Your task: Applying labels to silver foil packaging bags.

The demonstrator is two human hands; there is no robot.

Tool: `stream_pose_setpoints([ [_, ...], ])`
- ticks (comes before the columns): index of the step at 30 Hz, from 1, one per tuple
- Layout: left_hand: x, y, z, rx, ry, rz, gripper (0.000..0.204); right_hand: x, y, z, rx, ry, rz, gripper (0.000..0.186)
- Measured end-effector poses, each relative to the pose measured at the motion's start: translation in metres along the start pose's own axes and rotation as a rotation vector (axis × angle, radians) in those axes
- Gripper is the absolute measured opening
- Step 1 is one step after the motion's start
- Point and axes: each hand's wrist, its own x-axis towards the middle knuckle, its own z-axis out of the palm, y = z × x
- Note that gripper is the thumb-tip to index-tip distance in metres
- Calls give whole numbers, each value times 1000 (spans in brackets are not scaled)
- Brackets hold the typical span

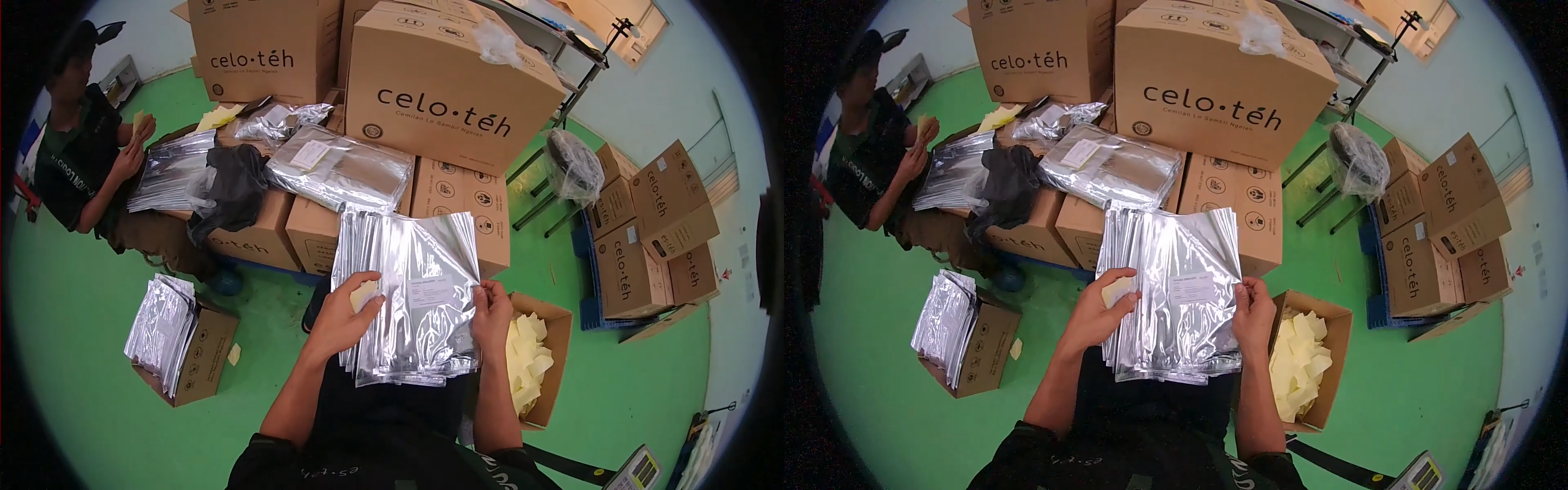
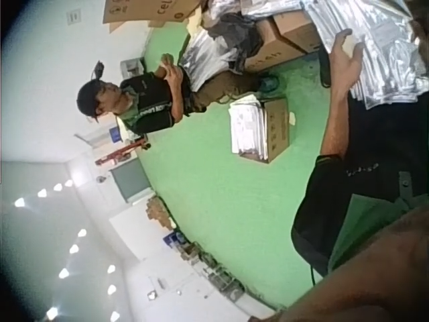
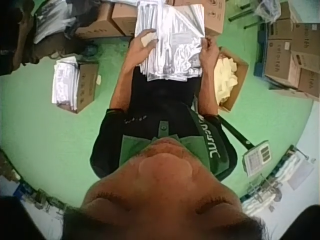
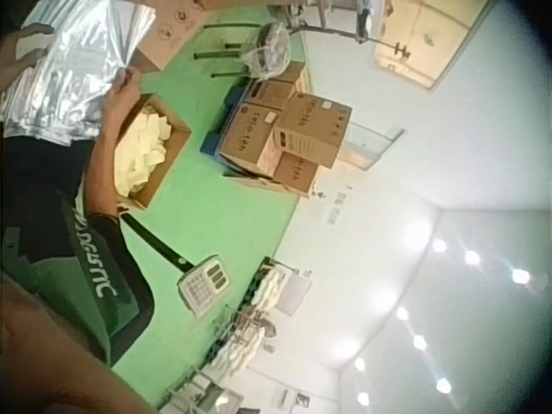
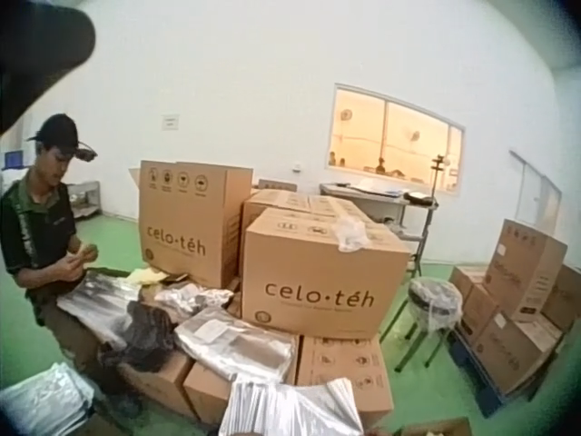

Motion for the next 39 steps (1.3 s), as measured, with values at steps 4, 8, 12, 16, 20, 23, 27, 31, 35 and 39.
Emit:
stream_pose_setpoints([
  [4,-6,13,0,194,1,55,37,-6,-4,4,-351,45,35,14],
  [8,-7,12,-2,250,6,-4,38,-6,2,0,-337,102,-126,13],
  [12,-4,-8,-4,129,63,53,41,-3,-6,-12,125,150,-203,11],
  [16,-6,13,-7,-250,104,36,54,-6,-36,-27,365,108,-118,8],
  [20,0,15,-16,-425,62,101,60,-13,-70,-13,512,-46,-35,9],
  [23,-10,20,-21,-624,99,4,51,-11,-74,3,569,-255,-9,12],
  [27,-42,-32,-72,-783,495,154,48,-8,-82,24,525,-273,-31,20],
  [31,-94,-82,-162,-1037,912,171,34,-6,-45,8,428,-201,-44,18],
  [35,-148,-162,-255,-1095,1341,313,27,-9,-21,-12,357,-124,-42,16],
  [39,-183,-247,-326,-1088,1729,182,29,-10,-17,-15,406,-118,-12,16],
])
